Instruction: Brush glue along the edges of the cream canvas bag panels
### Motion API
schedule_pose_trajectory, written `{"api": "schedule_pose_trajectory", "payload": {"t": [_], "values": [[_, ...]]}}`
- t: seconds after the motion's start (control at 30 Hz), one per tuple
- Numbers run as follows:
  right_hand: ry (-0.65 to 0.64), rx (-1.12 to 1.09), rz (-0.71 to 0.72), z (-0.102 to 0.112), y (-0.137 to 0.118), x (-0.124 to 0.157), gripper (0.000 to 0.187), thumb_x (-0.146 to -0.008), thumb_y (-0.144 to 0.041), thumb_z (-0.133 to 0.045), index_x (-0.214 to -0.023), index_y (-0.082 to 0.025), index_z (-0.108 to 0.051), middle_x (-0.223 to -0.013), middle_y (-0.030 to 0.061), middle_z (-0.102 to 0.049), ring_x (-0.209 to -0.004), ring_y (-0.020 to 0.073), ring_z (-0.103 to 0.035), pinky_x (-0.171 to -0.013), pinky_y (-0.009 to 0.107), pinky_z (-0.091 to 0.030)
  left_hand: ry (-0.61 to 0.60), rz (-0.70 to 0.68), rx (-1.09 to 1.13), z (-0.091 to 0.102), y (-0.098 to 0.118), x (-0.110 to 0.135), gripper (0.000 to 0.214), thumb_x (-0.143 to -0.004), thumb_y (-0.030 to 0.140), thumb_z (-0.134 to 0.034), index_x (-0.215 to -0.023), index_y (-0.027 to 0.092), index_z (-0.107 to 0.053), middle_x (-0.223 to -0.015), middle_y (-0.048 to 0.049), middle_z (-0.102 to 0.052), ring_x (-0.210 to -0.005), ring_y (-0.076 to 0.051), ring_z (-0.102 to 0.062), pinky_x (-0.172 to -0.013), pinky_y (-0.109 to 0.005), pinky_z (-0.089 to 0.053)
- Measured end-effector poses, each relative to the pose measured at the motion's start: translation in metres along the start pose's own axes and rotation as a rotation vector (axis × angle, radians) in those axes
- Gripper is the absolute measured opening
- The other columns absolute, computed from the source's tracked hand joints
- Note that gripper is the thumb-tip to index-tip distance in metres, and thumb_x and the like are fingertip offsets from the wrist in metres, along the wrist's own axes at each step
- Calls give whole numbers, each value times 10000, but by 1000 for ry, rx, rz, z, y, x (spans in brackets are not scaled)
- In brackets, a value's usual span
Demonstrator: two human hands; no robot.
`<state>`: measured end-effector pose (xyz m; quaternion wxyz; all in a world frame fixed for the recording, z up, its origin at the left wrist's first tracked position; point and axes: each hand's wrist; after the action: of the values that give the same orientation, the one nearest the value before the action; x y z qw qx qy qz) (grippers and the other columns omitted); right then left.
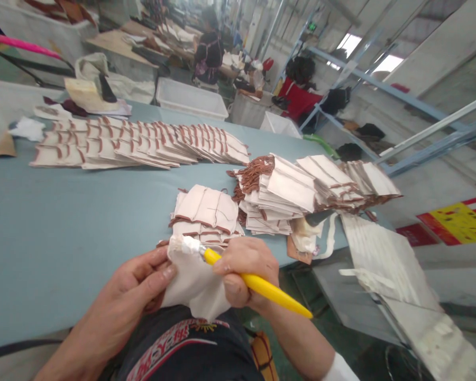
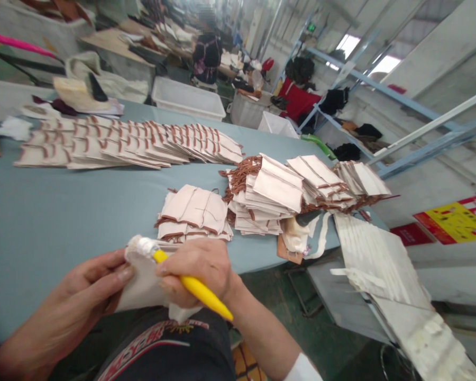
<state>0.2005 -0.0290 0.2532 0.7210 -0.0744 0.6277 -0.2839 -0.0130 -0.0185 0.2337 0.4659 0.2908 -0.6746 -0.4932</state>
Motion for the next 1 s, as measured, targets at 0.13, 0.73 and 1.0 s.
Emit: {"api": "schedule_pose_trajectory", "payload": {"t": [0.13,0.73,1.0], "values": [[-70,-16,26,1,2,2,91,-1100,-290,-635,-1086,-288,-725,-693,-28,-747,-501,146,-661,-531,273,-573,-7,70,167,-3,3,1,507,-790,607,-874,-1132,233,-862,-595,-3,-690,-484,-183,-614,-454,-269,-526],[-402,396,235,6,-1,12,153,-1111,-392,-670,-1085,-241,-682,-717,-50,-699,-569,114,-637,-588,277,-466,142,265,494,-8,22,6,534,-423,243,-1025,-911,214,-811,-744,-10,-803,-638,-203,-746,-545,-231,-604],[-59,185,-83,-31,-10,23,257,-1191,-418,-401,-1145,-303,-626,-729,-27,-677,-547,162,-657,-607,313,-598,154,41,211,12,-2,8,434,-665,495,-941,-982,211,-856,-716,-5,-756,-546,-121,-559,-505,-191,-505]]}}
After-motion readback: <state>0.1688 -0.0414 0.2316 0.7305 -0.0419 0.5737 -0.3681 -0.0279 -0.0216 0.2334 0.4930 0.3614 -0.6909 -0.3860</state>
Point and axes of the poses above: each hand's wrist, its own x-axis away from the middle knuckle, its own z-axis out of the back of the hand, y = z × x
